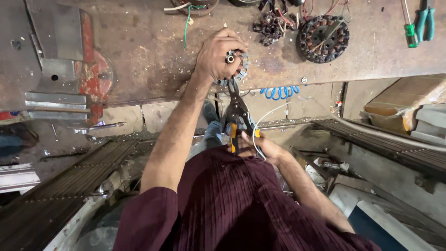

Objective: The person uses pliers and wire cutters to strip and cut wires on a circular electrical component, likely a motor stator. They repeatedly adjust the component and trim wires while working at a cluttered workbench with other motor parts and tools nearby.

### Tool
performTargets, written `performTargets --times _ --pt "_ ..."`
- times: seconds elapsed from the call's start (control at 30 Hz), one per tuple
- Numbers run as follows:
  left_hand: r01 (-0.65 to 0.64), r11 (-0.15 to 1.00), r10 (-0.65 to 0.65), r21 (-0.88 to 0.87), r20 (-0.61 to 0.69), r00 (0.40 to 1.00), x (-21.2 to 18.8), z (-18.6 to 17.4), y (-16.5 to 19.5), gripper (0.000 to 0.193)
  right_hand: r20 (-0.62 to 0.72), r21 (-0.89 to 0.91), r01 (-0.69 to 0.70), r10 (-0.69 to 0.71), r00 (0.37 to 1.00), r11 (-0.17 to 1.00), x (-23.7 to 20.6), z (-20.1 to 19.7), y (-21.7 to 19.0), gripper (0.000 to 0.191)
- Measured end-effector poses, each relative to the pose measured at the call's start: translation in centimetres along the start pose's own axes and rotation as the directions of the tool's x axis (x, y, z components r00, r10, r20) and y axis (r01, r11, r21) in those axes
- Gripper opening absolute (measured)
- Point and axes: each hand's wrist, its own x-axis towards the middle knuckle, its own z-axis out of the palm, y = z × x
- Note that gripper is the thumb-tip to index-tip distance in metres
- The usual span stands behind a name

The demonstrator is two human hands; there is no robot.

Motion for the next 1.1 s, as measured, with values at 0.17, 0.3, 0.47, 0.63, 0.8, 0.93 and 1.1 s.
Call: performTargets --times 0.17,0.3,0.47,0.63,0.8,0.93,1.1 --pt "0.113 0.993 -0.114 0.04 0.008 0.993 0.7 0.1 0.8 0.022 -0.171 -0.198 0.092 -0.127 0.977 0.976 2.0 1.8 -0.2 0.052" --pt "0.285 0.957 -0.281 -0.048 0.076 0.957 1.0 -0.1 0.8 0.025 -0.227 -0.154 -0.025 -0.011 0.974 0.988 0.5 2.1 -0.8 0.05" --pt "0.032 0.998 -0.033 0.062 0.02 0.999 1.3 0.1 0.4 0.023 -0.131 -0.174 0.141 -0.165 0.978 0.975 2.0 0.9 0.6 0.045" --pt "-0.01 1.0 0.01 0.03 -0.007 1.0 0.9 0.1 0.4 0.022 -0.491 -0.429 0.097 -0.322 0.81 0.898 5.3 3.0 4.1 0.027" --pt "0.028 0.999 -0.028 0.046 0.008 1.0 0.6 -0.1 0.6 0.02 -0.312 -0.159 0.017 -0.066 0.948 0.987 1.5 3.6 2.5 0.036" --pt "0.028 0.998 -0.029 0.047 0.018 0.999 0.7 0.0 0.5 0.02 -0.077 0.037 -0.079 0.082 0.994 0.996 -1.3 4.1 -1.0 0.044" --pt "0.034 0.997 -0.035 0.072 0.012 0.999 0.5 0.1 0.1 0.02 -0.156 -0.041 0.005 -0.012 0.988 0.999 0.3 4.3 -1.7 0.039"
